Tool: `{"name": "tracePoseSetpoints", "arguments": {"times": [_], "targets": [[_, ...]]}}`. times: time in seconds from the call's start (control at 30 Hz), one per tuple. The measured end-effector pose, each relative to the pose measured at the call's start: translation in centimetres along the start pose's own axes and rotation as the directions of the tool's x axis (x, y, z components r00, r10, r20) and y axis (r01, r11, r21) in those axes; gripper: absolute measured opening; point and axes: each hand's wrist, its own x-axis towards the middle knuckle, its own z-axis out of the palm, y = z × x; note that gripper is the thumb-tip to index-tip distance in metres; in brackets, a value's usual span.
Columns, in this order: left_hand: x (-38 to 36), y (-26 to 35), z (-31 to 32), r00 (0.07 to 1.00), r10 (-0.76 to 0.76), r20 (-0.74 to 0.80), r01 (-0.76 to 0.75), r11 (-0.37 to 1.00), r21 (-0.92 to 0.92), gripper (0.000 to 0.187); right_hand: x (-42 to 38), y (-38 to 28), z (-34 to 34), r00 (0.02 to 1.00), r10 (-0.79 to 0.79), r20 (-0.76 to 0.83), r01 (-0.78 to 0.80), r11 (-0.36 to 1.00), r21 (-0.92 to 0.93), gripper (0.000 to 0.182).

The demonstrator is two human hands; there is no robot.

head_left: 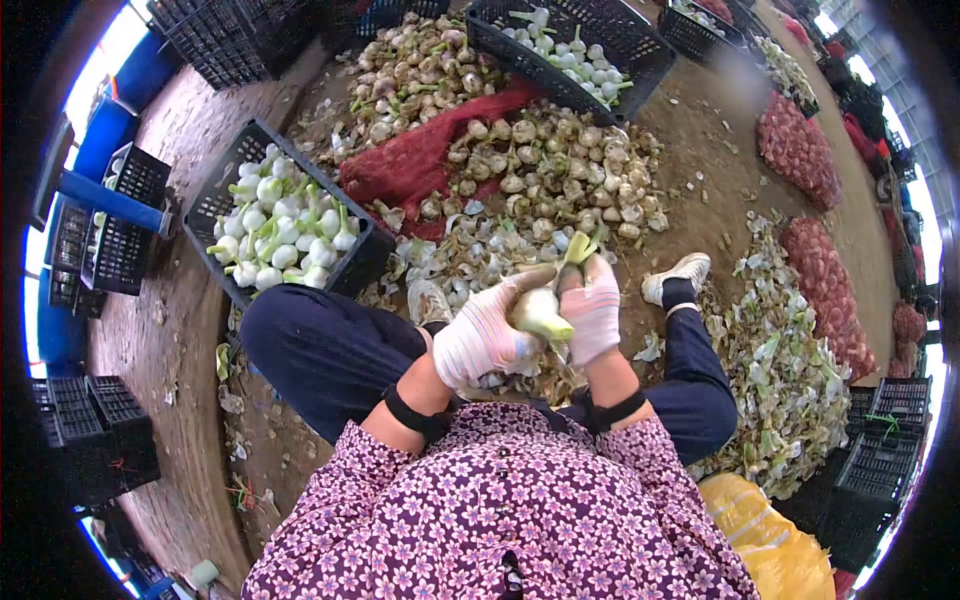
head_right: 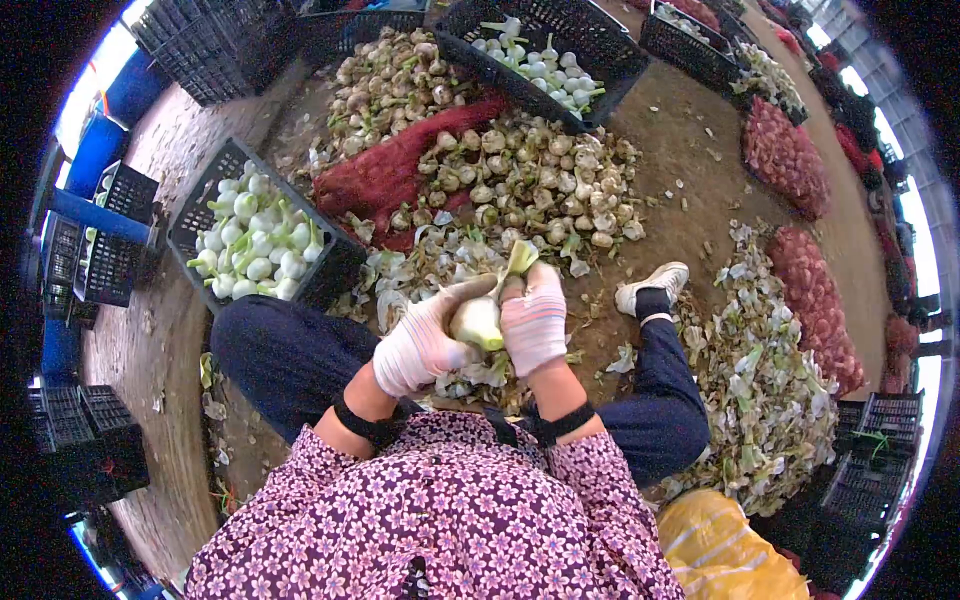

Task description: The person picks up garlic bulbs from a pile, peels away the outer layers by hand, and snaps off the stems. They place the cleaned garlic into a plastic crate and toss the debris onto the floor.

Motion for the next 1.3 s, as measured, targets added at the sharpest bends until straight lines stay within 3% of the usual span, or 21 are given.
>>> {"name": "tracePoseSetpoints", "arguments": {"times": [0.07,0.13,0.17,0.2,0.27,0.3,0.33,0.37,0.43,0.6,0.67,0.7,0.8,0.9,0.97,1.07,1.1,1.13,1.17,1.27,1.3], "targets": [[-0.5,0.0,0.0,0.998,0.046,0.032,-0.037,0.972,-0.231,0.091,1.1,2.4,0.5,0.998,0.051,-0.046,-0.06,0.974,-0.219,0.018],[-1.5,1.3,0.7,0.996,0.055,0.07,-0.03,0.946,-0.324,0.091,2.4,6.0,-0.4,0.962,0.25,0.112,-0.17,0.865,-0.471,0.023],[-1.7,1.7,0.8,0.992,0.07,0.102,-0.022,0.91,-0.415,0.091,3.0,4.2,-1.4,0.827,0.476,0.3,-0.22,0.765,-0.605,0.032],[-1.3,1.4,0.6,0.993,0.077,0.093,-0.032,0.911,-0.412,0.091,2.6,5.5,-1.2,0.776,0.522,0.356,-0.205,0.741,-0.64,0.047],[-0.5,-0.1,0.1,0.996,0.087,-0.019,-0.088,0.99,-0.114,0.09,-0.4,6.8,-1.9,0.905,0.179,0.387,0.025,0.884,-0.467,0.057],[-0.2,-0.5,-0.2,0.999,0.016,-0.029,-0.02,0.988,-0.15,0.087,-0.7,4.9,-2.7,0.901,0.178,0.396,0.031,0.883,-0.468,0.057],[0.1,-0.6,-0.6,0.999,0.013,-0.034,-0.018,0.988,-0.155,0.087,-0.8,1.5,-3.9,0.833,0.269,0.483,-0.362,0.926,0.11,0.06],[0.3,-0.7,-0.9,0.995,0.084,-0.045,-0.085,0.996,-0.012,0.086,-1.2,-1.2,-4.8,0.753,0.275,0.598,-0.644,0.493,0.585,0.062],[0.3,0.4,-1.2,0.972,0.236,0.002,-0.212,0.868,0.448,0.081,-2.3,-4.2,-5.4,0.758,0.224,0.613,-0.64,0.438,0.631,0.06],[0.3,0.9,-1.6,0.962,0.266,-0.058,-0.231,0.909,0.348,0.065,-1.6,-5.8,-5.1,0.827,0.139,0.545,-0.549,0.414,0.726,0.054],[-0.2,2.0,-1.1,0.981,-0.118,-0.155,0.166,0.925,0.343,0.048,-1.8,-5.0,-4.0,0.877,0.165,0.451,-0.46,0.56,0.689,0.051],[-0.2,1.1,-0.8,0.972,0.178,-0.155,-0.049,0.795,0.604,0.036,-2.1,-4.8,-3.4,0.883,0.182,0.432,-0.446,0.61,0.656,0.05],[0.3,-0.6,-1.3,0.93,0.348,-0.117,-0.13,0.61,0.781,0.035,-2.7,-5.3,-2.2,0.9,0.185,0.394,-0.405,0.688,0.603,0.049],[0.6,-1.0,-1.5,0.912,0.397,-0.106,-0.116,0.497,0.86,0.026,-3.3,-4.5,-1.4,0.926,0.165,0.34,-0.331,0.79,0.517,0.052],[0.7,-1.2,-1.7,0.915,0.387,-0.114,-0.079,0.449,0.89,0.023,-2.9,-5.5,-2.1,0.885,0.232,0.404,-0.436,0.718,0.543,0.053],[1.4,-1.7,-2.3,0.828,0.483,-0.285,-0.109,0.636,0.764,0.018,-2.4,-4.9,-2.0,0.836,0.25,0.489,-0.539,0.545,0.643,0.056],[1.6,-1.6,-3.0,0.892,0.18,-0.414,-0.013,0.927,0.374,0.017,-2.2,-4.3,-1.8,0.837,0.211,0.505,-0.543,0.442,0.714,0.06],[1.6,-1.6,-3.4,0.91,-0.155,-0.385,0.126,0.987,-0.099,0.015,-1.9,-3.9,-1.8,0.835,0.213,0.508,-0.546,0.442,0.712,0.06],[1.5,-1.3,-3.3,0.913,-0.055,-0.405,0.049,0.998,-0.026,0.014,-1.4,-3.7,-1.7,0.778,0.228,0.585,-0.619,0.437,0.653,0.062],[2.2,-2.8,-4.1,0.892,-0.125,-0.434,0.107,0.992,-0.066,0.014,-0.9,-3.6,-1.4,0.667,0.258,0.699,-0.732,0.403,0.549,0.059],[2.1,-3.2,-4.1,0.89,-0.132,-0.436,0.112,0.991,-0.072,0.014,-1.1,-3.5,-0.9,0.689,0.263,0.675,-0.674,0.573,0.465,0.058]]}}
